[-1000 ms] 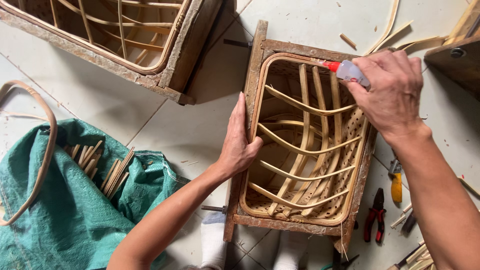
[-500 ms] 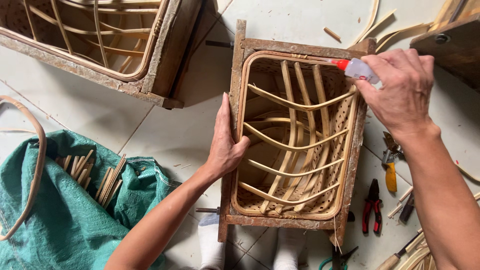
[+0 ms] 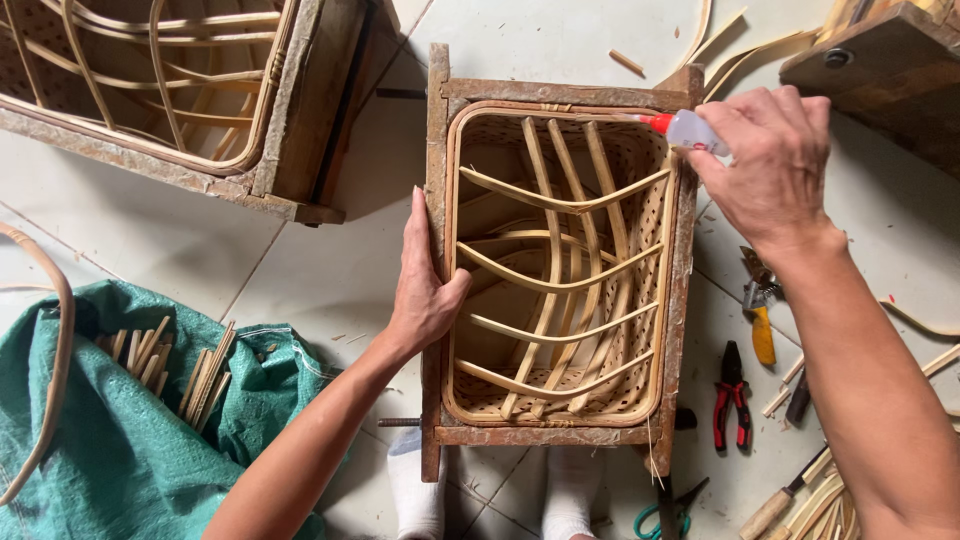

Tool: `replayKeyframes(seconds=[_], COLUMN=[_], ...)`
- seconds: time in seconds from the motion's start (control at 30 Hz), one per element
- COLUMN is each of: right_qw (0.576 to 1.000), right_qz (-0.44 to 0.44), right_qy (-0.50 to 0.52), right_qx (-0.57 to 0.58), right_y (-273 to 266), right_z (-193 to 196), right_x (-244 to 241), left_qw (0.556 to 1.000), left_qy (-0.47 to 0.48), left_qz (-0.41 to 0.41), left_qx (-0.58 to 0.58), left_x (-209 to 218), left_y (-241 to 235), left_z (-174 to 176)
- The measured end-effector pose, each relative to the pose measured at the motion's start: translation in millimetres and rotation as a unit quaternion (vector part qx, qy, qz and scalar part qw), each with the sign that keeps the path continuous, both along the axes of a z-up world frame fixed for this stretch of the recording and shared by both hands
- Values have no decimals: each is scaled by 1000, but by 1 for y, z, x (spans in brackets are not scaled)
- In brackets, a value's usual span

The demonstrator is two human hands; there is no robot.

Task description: The person assembles a rectangular basket by inserting curved bamboo strips into a wooden mold. They use a hammer to secure the strips, apply glue to the joints, and trim excess material with pliers.

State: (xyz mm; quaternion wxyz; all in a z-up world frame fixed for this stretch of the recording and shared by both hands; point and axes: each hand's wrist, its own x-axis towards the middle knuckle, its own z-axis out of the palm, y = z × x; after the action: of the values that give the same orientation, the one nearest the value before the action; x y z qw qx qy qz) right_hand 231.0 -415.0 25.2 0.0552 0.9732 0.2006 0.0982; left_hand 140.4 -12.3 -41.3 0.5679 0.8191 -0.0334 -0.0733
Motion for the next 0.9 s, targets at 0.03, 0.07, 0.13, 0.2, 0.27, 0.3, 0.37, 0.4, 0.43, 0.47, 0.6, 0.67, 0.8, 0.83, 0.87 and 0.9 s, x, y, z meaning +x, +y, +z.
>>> replayKeyframes(seconds=[0.03, 0.07, 0.13, 0.2, 0.27, 0.3, 0.37, 0.4, 0.43, 0.47, 0.6, 0.67, 0.8, 0.83, 0.87, 0.9], right_qw=[1000, 1000, 1000, 1000, 1000, 1000, 1000, 1000, 1000, 1000, 990, 928, 595, 586, 578, 571], right_qz=[-8, -12, -17, -17, -15, -13, -12, -11, -11, -15, -115, -256, -324, -328, -332, -333], right_qy=[2, 1, -3, -9, -11, -12, -13, -13, -15, -14, 54, 164, 245, 239, 234, 231], right_qx=[10, 12, 9, 0, -5, -7, -9, -10, -13, -14, 64, 215, 694, 701, 708, 714], right_y=[-4, -8, -12, -15, -17, -17, -16, -16, -16, -16, -9, 0, 31, 33, 36, 38], right_z=[3, 5, 8, 9, 7, 5, 3, 2, 4, 6, 20, 24, 5, -2, -9, -13], right_x=[-1, -2, -4, -5, -6, -6, -5, -5, -4, -3, -22, -46, -104, -112, -119, -122], left_qw=[1000, 1000, 1000, 1000, 1000, 1000, 1000, 1000, 1000, 1000, 1000, 1000, 1000, 1000, 1000, 1000], left_qy=[-2, -3, 4, 4, 0, -2, -4, -2, -2, -1, -8, -13, -21, -13, -5, -2], left_qz=[-3, -6, -6, -9, -12, -12, -13, -13, -13, -13, -11, -9, -9, -9, -9, -8], left_qx=[2, 4, -4, -7, -4, -4, -4, -5, -7, -8, 6, 4, -13, -20, -28, -23], left_x=[0, 1, 0, 1, 1, 2, 1, 0, 1, 1, 1, 1, -2, -1, -1, -1], left_y=[0, 0, 0, 0, 0, 0, 0, 0, 0, 0, 0, 0, 0, 0, 0, 1], left_z=[0, 1, 2, 3, 3, 3, 3, 2, 2, 3, 5, 6, 3, 2, 1, 1])
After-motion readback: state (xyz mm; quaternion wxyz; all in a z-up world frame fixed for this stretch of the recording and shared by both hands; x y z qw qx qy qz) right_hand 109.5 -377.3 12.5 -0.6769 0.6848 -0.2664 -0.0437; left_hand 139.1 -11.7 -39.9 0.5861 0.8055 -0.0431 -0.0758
